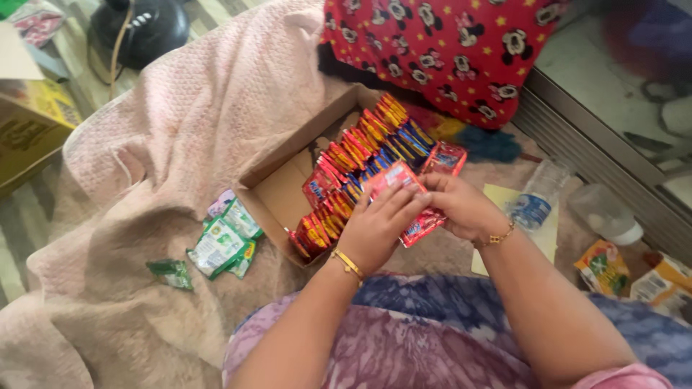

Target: The person organizes small red packets into a cardboard box and uses scissors to cut several detergent packets from a larger strip.

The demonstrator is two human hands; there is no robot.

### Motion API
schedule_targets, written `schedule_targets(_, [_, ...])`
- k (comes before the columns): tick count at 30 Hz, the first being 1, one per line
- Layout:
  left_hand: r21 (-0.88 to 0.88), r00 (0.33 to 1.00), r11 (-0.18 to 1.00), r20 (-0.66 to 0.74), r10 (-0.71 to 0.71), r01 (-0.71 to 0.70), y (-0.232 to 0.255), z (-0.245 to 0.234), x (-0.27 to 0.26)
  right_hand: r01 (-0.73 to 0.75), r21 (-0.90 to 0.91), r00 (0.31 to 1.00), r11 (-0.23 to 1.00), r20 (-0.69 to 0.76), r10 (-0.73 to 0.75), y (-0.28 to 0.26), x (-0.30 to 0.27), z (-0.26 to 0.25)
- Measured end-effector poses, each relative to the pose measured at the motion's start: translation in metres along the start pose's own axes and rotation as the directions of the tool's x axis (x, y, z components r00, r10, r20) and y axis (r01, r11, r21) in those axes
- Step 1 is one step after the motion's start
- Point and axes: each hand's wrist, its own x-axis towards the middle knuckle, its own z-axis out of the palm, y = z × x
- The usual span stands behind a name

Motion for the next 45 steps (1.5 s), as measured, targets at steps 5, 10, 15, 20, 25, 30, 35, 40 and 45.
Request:
schedule_targets(5, [-0.476, 0.716, 0.600, 0.096, -0.691, 0.643, -0.055, 0.012, -0.029, -0.051, -0.540, 0.921, 0.840, -0.351, -0.169, 0.016, 0.043, -0.073])
schedule_targets(10, [-0.318, 0.650, 0.643, -0.100, -0.753, 0.697, -0.173, 0.014, -0.074, -0.147, -0.988, 0.750, -0.053, -0.076, -0.657, 0.045, 0.048, -0.109])
schedule_targets(15, [-0.101, 0.470, 0.467, 0.360, -0.806, 0.879, -0.230, 0.054, -0.105, -0.297, -0.931, 0.765, -0.211, -0.099, -0.637, 0.048, 0.053, -0.065])
schedule_targets(20, [-0.226, 0.424, 0.360, 0.427, -0.798, 0.905, -0.230, 0.083, -0.119, -0.303, -0.948, 0.807, -0.099, -0.200, -0.555, 0.047, 0.048, -0.056])
schedule_targets(25, [-0.450, 0.471, 0.254, 0.477, -0.742, 0.856, -0.234, 0.095, -0.125, -0.320, -0.927, 0.805, -0.194, -0.158, -0.572, 0.064, 0.048, -0.070])
schedule_targets(30, [-0.299, 0.480, 0.389, 0.352, -0.803, 0.871, -0.228, 0.083, -0.123, -0.358, -0.894, 0.813, -0.270, -0.157, -0.561, 0.081, 0.051, -0.104])
schedule_targets(35, [-0.247, 0.594, 0.554, 0.127, -0.795, 0.795, -0.207, 0.036, -0.087, -0.487, -0.872, 0.669, -0.058, -0.329, -0.667, 0.059, 0.026, -0.125])
schedule_targets(40, [-0.314, 0.762, 0.702, 0.137, -0.633, 0.639, -0.142, 0.014, -0.037, -0.048, -0.778, 0.852, 0.627, -0.359, -0.381, -0.005, -0.025, -0.145])
schedule_targets(45, [-0.678, 0.825, 0.484, 0.368, -0.429, 0.554, -0.073, 0.046, -0.014, -0.023, -0.524, 0.983, 0.851, -0.169, -0.077, -0.033, -0.063, -0.052])
